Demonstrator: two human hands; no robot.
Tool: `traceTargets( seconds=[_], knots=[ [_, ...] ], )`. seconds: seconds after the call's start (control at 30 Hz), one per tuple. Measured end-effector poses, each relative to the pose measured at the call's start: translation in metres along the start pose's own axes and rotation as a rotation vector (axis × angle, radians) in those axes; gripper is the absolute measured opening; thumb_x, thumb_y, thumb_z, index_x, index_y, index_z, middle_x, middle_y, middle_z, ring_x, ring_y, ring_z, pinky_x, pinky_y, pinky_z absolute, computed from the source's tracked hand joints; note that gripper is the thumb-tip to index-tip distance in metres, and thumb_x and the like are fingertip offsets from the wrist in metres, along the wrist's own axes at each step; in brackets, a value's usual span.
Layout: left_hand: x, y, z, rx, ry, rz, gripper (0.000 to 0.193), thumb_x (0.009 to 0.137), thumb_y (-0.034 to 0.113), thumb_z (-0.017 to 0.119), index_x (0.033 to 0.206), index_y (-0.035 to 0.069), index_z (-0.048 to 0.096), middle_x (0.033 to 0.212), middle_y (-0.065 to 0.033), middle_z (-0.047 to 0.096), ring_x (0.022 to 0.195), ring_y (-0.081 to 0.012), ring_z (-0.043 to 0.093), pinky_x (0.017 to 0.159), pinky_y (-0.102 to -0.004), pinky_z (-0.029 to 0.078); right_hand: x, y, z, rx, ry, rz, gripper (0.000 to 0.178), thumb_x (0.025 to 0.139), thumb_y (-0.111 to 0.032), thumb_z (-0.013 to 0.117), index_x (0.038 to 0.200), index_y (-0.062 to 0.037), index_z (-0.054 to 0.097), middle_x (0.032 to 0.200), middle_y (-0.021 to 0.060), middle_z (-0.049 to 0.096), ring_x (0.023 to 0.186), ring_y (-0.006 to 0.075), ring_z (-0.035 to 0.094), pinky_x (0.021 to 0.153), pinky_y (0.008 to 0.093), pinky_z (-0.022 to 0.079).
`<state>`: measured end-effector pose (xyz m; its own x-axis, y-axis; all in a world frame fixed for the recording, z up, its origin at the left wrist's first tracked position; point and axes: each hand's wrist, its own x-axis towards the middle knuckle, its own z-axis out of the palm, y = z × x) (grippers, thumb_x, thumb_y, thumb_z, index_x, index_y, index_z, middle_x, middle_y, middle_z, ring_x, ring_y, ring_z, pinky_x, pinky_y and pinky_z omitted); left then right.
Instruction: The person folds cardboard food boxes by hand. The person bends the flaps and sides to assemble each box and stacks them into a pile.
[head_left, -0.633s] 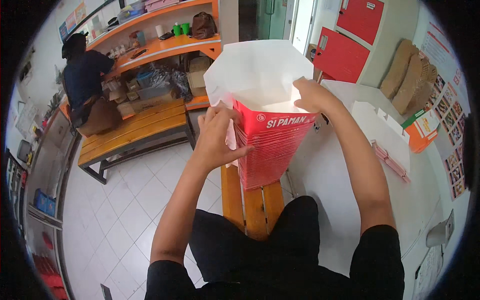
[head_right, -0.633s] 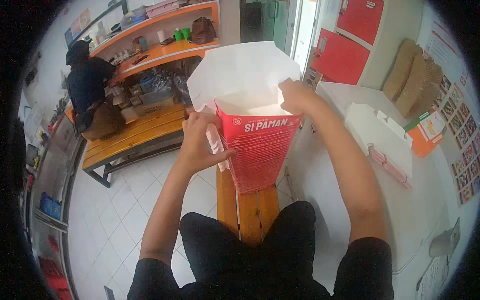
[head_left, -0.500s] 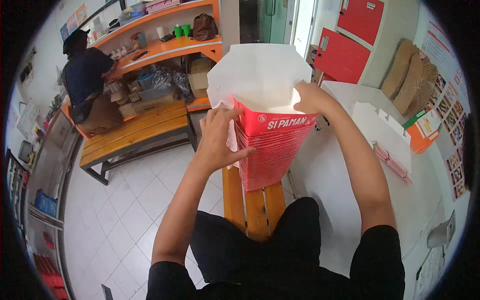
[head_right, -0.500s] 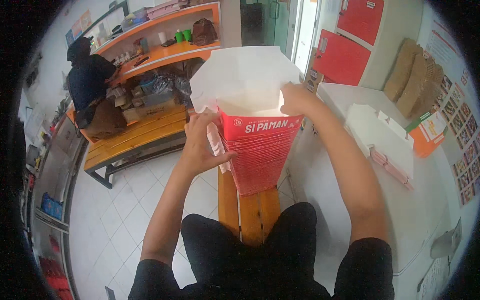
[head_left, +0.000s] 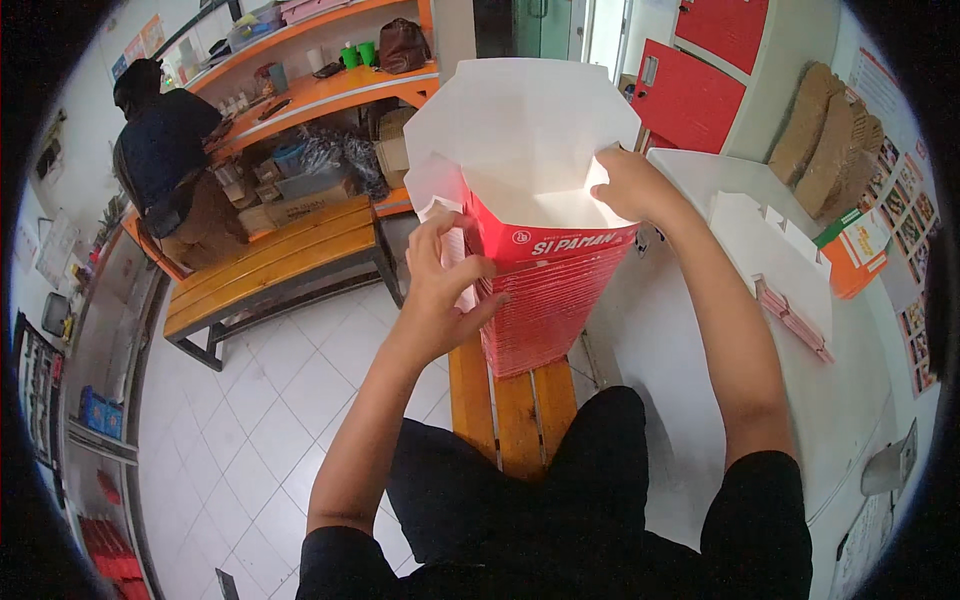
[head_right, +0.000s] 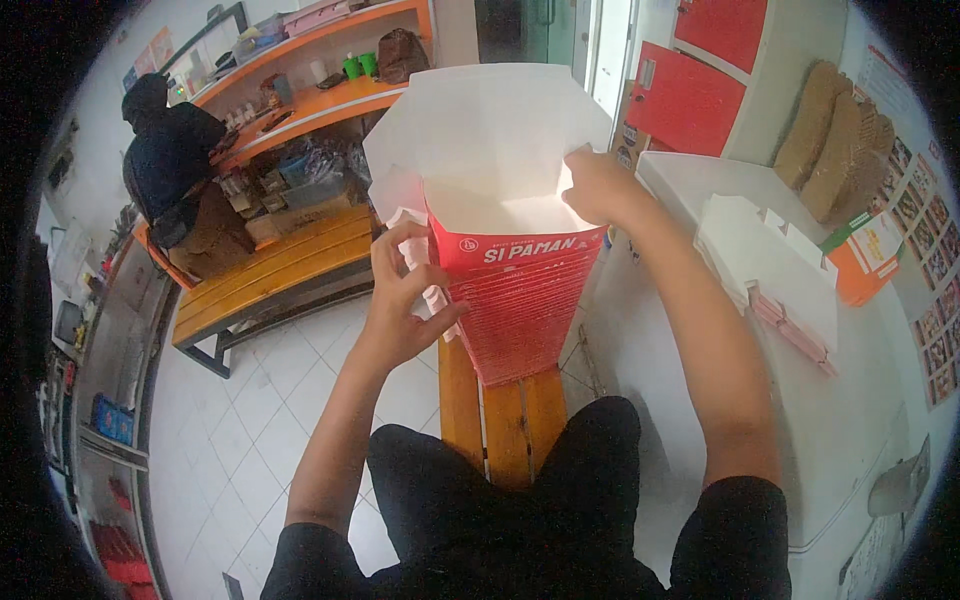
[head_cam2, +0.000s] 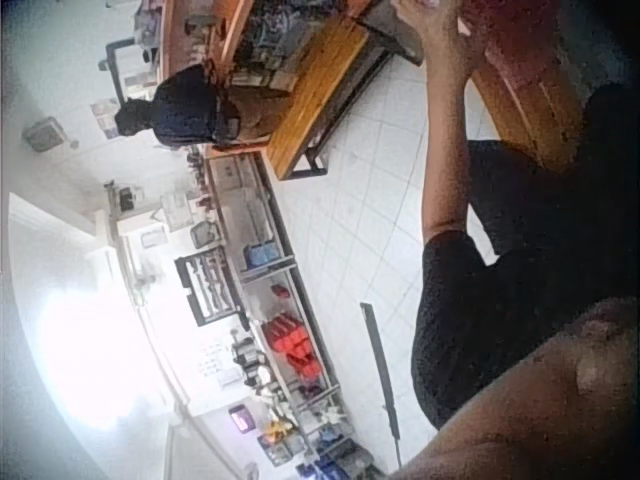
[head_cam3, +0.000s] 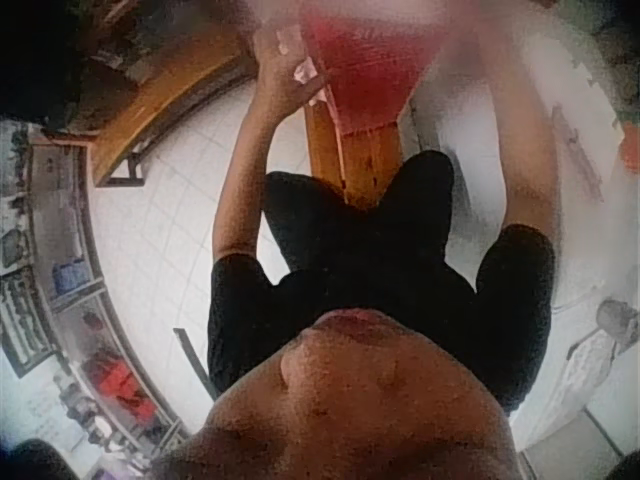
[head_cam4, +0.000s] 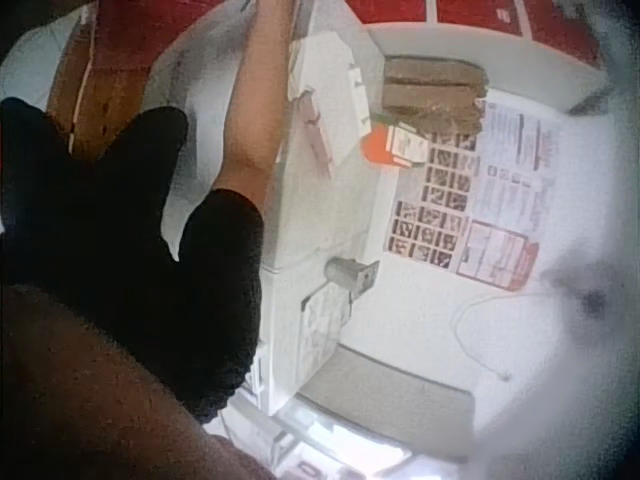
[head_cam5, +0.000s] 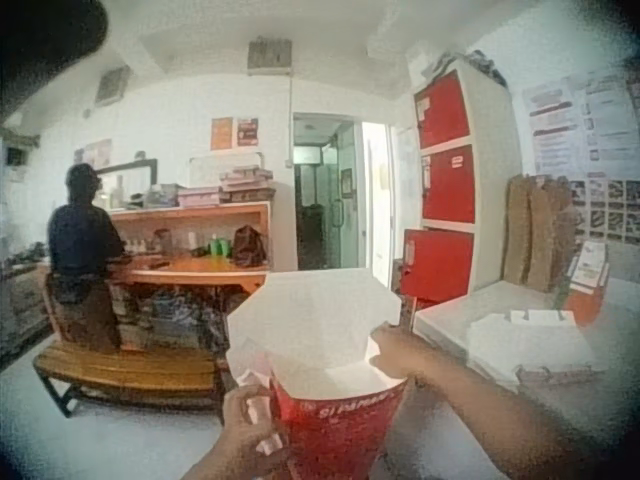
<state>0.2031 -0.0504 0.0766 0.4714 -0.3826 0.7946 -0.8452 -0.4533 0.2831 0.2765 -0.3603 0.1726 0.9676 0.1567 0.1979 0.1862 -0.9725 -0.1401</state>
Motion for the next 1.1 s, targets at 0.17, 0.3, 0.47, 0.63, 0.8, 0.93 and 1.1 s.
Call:
traceTargets(
  seconds=[0.17,0.3,0.47,0.63,0.8,0.93,1.1],
  knots=[
    [0.01,0.002,-0.008,0.118,-0.049,0.061,0.041,0.066,0.012,0.094,0.095,0.016,0.065,0.161,-0.0154,0.04,0.152,-0.0505,0.028,0.119,-0.0612,0.029,0.005,0.001,0.004,-0.072,0.031,-0.058,0.049,0.089,-0.017,0.075,0.13,0.0064,0.062,0.131,0.0293,0.065,0.122,0.0445,0.063,0.104,0.0477,0.051],
    [0.015,0.006,-0.006,0.086,0.017,0.121,0.046,0.064,0.012,0.095,0.097,0.014,0.063,0.153,-0.0141,0.051,0.149,-0.0452,0.037,0.119,-0.06,0.031,0.004,0.001,0.006,-0.086,0.023,-0.04,0.048,0.089,-0.016,0.076,0.129,0.0068,0.063,0.126,0.029,0.067,0.119,0.0453,0.065,0.103,0.0486,0.052],
    [0.001,0.0,-0.003,-0.101,0.008,-0.051,0.052,0.061,0.01,0.096,0.104,0.012,0.066,0.141,-0.0089,0.061,0.139,-0.0376,0.049,0.113,-0.0509,0.042,0.008,-0.015,0.001,-0.111,-0.061,0.032,0.049,0.091,-0.022,0.075,0.129,0.0069,0.063,0.121,0.0324,0.069,0.117,0.0468,0.066,0.102,0.0502,0.053],
    [0.009,0.0,-0.009,0.054,-0.041,0.013,0.064,0.063,0.013,0.095,0.121,0.013,0.068,0.139,-0.0114,0.06,0.136,-0.0385,0.05,0.111,-0.0505,0.045,-0.008,-0.02,0.007,-0.012,0.022,0.046,0.051,0.097,-0.04,0.068,0.118,0.0061,0.069,0.119,0.0307,0.07,0.114,0.0458,0.068,0.098,0.0529,0.054],
    [0.02,0.008,-0.013,0.126,-0.119,0.075,0.064,0.069,0.016,0.091,0.128,0.013,0.067,0.152,-0.0154,0.052,0.149,-0.0415,0.041,0.119,-0.0531,0.039,-0.026,-0.037,0.002,-0.029,0.13,0.149,0.052,0.1,-0.047,0.063,0.116,0.0024,0.071,0.112,0.026,0.072,0.105,0.043,0.071,0.09,0.053,0.056],
    [0.015,-0.002,-0.007,0.013,-0.167,0.031,0.067,0.068,0.016,0.091,0.13,0.013,0.067,0.156,-0.0147,0.049,0.153,-0.0413,0.036,0.123,-0.0547,0.035,-0.038,-0.048,-0.001,-0.08,0.552,-0.135,0.046,0.095,-0.044,0.069,0.119,-0.004,0.069,0.108,0.0224,0.072,0.1,0.0407,0.071,0.086,0.0514,0.056],
    [0.016,-0.001,-0.01,0.032,-0.168,0.048,0.066,0.069,0.016,0.092,0.129,0.013,0.067,0.152,-0.0146,0.052,0.151,-0.0414,0.039,0.12,-0.0543,0.038,-0.018,-0.065,-0.013,-0.284,0.821,-0.626,0.063,0.091,-0.045,0.074,0.142,-0.0117,0.06,0.137,0.0217,0.061,0.131,0.0354,0.057,0.112,0.0486,0.043]
  ],
)
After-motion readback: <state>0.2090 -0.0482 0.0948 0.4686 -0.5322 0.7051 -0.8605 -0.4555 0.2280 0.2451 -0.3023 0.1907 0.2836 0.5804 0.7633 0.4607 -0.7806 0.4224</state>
